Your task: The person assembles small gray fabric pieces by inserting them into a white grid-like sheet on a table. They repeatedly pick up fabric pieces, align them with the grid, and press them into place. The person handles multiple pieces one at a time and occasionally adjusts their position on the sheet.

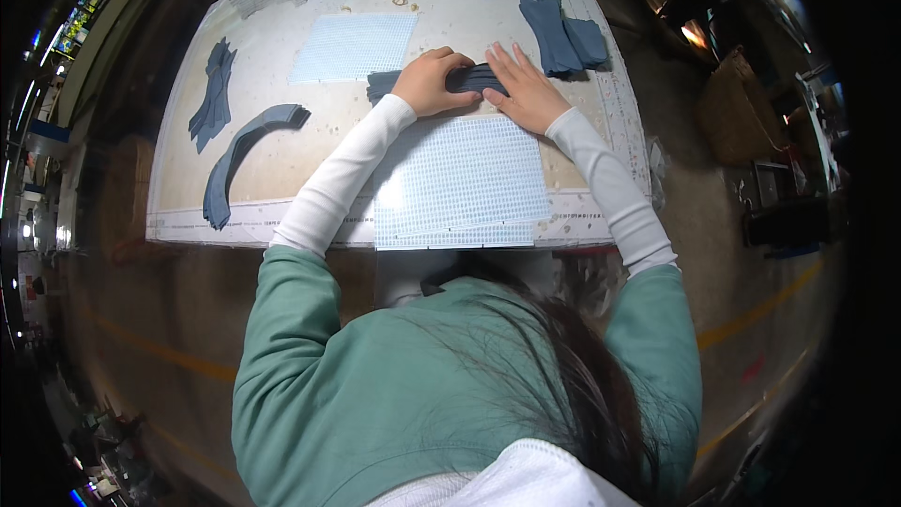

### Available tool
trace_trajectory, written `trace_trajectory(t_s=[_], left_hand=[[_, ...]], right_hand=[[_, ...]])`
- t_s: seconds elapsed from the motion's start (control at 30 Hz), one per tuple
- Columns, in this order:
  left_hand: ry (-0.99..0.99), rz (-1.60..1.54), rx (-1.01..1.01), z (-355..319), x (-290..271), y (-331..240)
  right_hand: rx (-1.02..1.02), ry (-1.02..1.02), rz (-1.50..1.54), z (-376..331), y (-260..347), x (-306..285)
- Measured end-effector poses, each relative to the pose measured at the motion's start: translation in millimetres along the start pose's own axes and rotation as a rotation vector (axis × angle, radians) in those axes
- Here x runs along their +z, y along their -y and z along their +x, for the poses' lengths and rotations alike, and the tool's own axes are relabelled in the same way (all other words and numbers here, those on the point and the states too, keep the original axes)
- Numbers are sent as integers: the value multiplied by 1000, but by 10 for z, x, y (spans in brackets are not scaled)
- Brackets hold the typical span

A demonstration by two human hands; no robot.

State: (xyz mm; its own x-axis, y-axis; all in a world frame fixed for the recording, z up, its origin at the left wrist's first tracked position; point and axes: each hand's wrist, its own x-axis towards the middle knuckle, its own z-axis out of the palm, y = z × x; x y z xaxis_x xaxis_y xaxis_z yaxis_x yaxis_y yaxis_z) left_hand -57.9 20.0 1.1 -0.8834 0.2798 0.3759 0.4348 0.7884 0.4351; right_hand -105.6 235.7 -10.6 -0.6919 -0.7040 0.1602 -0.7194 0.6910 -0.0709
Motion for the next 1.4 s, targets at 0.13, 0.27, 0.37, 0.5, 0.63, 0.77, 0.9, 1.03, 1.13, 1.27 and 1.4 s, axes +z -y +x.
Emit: trace_trajectory(t_s=[0.13, 0.27, 0.37, 0.5, 0.63, 0.77, 0.9, 1.03, 1.13, 1.27, 1.4], left_hand=[[8, -2, -78, -1, -5, -14], [-50, 21, -14, -11, 0, -24], [-2, 30, -34, -31, -32, -24], [79, 30, -76, -48, -97, -41], [-69, -216, -118, -23, -340, 30], [-328, -779, -200, -103, -783, 216], [-494, -1410, -53, -281, -1085, 363], [-482, -1617, 112, -354, -1160, 401], [-398, -1784, 227, -361, -1135, 382], [-230, -2094, 337, -362, -1103, 395], [-197, -2082, 242, -371, -1093, 469]], right_hand=[[182, 86, 12, 3, -8, -13], [137, 162, -9, 47, 121, 25], [104, 150, 34, 103, 176, 48], [67, -9, 256, 398, -17, -14], [92, -228, 535, 886, -216, -61], [89, -177, 605, 1498, -215, 4], [134, -175, 667, 2102, -97, 249], [166, -202, 497, 2457, 69, 474], [284, -185, 442, 2576, 176, 507], [379, -136, 424, 2625, 227, 487], [162, -445, 417, 2529, 170, 434]])
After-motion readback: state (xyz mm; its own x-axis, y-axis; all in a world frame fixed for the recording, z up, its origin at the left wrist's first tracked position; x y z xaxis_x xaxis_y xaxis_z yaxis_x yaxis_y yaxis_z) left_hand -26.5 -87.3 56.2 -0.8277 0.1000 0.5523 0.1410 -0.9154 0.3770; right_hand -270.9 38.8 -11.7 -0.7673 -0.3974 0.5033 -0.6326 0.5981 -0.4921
